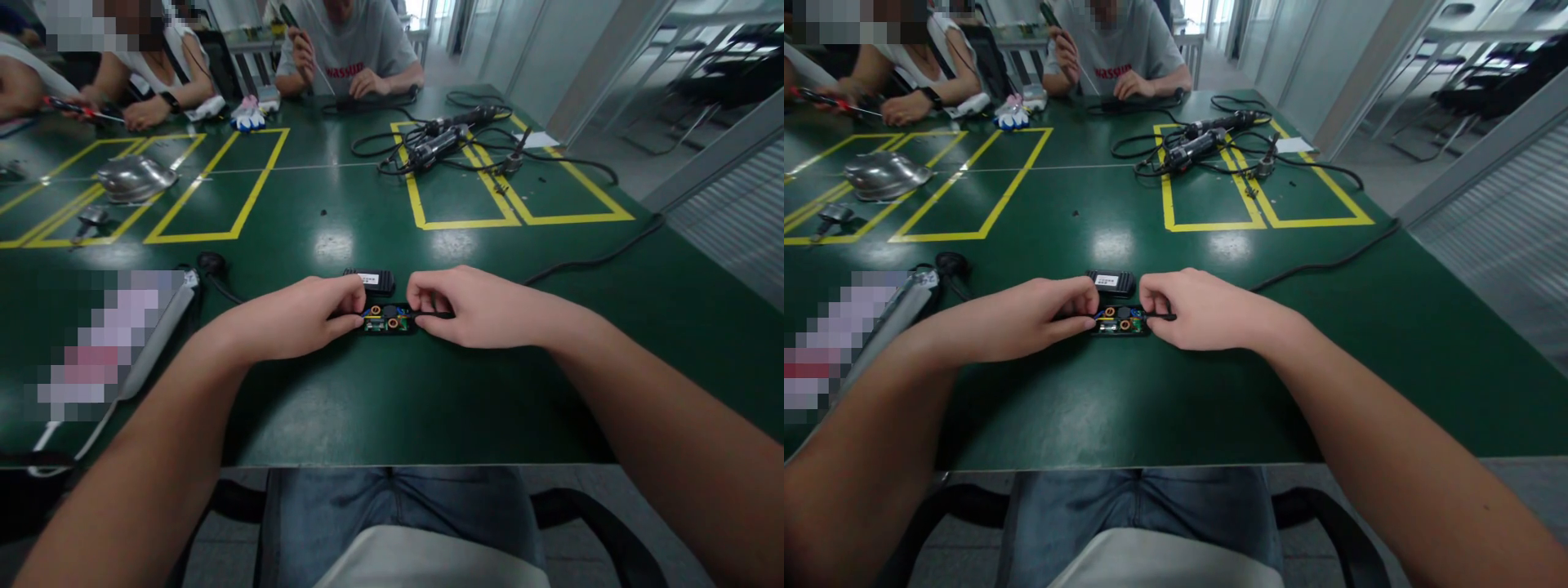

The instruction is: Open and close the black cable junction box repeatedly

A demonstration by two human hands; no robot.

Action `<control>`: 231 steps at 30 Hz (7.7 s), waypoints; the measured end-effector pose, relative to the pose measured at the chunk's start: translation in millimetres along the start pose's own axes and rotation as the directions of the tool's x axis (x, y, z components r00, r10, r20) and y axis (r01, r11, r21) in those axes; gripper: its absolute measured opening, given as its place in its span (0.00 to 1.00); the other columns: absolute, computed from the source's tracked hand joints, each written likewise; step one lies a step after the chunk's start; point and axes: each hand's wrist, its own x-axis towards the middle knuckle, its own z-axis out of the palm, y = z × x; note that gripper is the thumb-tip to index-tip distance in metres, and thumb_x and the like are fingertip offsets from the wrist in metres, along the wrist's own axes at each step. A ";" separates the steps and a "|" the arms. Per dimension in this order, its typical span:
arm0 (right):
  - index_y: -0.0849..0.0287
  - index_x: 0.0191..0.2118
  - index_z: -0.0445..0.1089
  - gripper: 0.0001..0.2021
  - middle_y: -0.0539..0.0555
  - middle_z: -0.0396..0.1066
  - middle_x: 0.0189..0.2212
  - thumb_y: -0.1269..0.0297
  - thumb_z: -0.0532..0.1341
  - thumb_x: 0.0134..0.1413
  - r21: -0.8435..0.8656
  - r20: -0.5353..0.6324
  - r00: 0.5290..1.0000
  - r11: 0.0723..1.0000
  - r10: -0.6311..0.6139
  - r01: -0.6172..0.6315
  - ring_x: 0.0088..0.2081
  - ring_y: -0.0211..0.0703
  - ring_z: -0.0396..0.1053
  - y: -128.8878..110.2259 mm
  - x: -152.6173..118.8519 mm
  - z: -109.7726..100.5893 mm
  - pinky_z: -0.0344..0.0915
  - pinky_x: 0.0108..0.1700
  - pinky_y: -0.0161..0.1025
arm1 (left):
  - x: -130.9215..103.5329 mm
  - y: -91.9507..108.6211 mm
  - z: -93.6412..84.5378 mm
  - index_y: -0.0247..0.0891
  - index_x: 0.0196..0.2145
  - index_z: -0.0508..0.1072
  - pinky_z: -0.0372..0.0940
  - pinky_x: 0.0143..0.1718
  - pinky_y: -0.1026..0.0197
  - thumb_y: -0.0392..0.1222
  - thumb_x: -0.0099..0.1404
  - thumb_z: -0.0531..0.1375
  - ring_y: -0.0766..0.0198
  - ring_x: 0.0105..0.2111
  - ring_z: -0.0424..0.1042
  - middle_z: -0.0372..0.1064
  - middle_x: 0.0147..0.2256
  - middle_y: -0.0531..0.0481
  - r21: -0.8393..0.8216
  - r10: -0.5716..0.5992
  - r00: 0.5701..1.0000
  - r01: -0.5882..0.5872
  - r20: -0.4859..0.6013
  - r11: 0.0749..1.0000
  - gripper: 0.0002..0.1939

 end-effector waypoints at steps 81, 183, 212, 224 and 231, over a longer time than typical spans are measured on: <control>0.52 0.48 0.67 0.20 0.47 0.72 0.34 0.67 0.67 0.47 0.138 -0.019 0.997 0.988 -0.074 0.076 0.35 0.46 0.68 21.3 8.0 3.5 0.65 0.40 0.42 | 9.1 0.5 9.2 0.38 0.57 0.86 0.72 0.54 0.54 0.46 0.69 0.70 0.54 0.48 0.82 0.82 0.51 0.44 -0.012 0.173 0.968 -0.178 -0.179 0.984 0.21; 0.54 0.36 0.73 0.03 0.49 0.74 0.30 0.63 0.66 0.58 0.144 -0.020 0.999 0.989 -0.043 0.046 0.31 0.43 0.69 19.8 7.0 0.3 0.63 0.37 0.41 | 7.3 -1.5 -0.4 0.40 0.42 0.85 0.70 0.47 0.55 0.41 0.70 0.64 0.56 0.40 0.78 0.82 0.40 0.47 0.110 0.071 0.970 -0.047 -0.231 0.993 0.08; 0.52 0.49 0.66 0.22 0.47 0.73 0.35 0.73 0.65 0.45 0.193 0.002 0.996 0.977 -0.088 0.086 0.36 0.45 0.68 24.0 8.3 3.5 0.66 0.40 0.42 | 7.9 10.2 11.5 0.41 0.59 0.86 0.71 0.54 0.54 0.42 0.73 0.72 0.52 0.50 0.82 0.83 0.51 0.45 0.063 0.208 0.962 -0.200 -0.176 0.978 0.18; 0.55 0.50 0.75 0.18 0.48 0.73 0.35 0.59 0.71 0.54 0.070 -0.011 0.995 0.993 -0.096 0.096 0.34 0.45 0.67 18.3 7.1 4.5 0.61 0.40 0.42 | 7.1 10.4 10.1 0.39 0.60 0.86 0.68 0.50 0.56 0.41 0.73 0.72 0.54 0.47 0.82 0.83 0.48 0.46 0.070 0.208 0.965 -0.199 -0.162 0.978 0.19; 0.55 0.50 0.77 0.18 0.49 0.73 0.35 0.60 0.72 0.54 0.029 -0.008 0.996 0.996 -0.087 0.087 0.35 0.45 0.68 18.2 7.3 6.3 0.60 0.40 0.42 | 8.2 9.6 9.5 0.42 0.58 0.87 0.68 0.48 0.56 0.42 0.72 0.73 0.54 0.46 0.82 0.84 0.46 0.47 0.104 0.177 0.975 -0.164 -0.136 0.981 0.19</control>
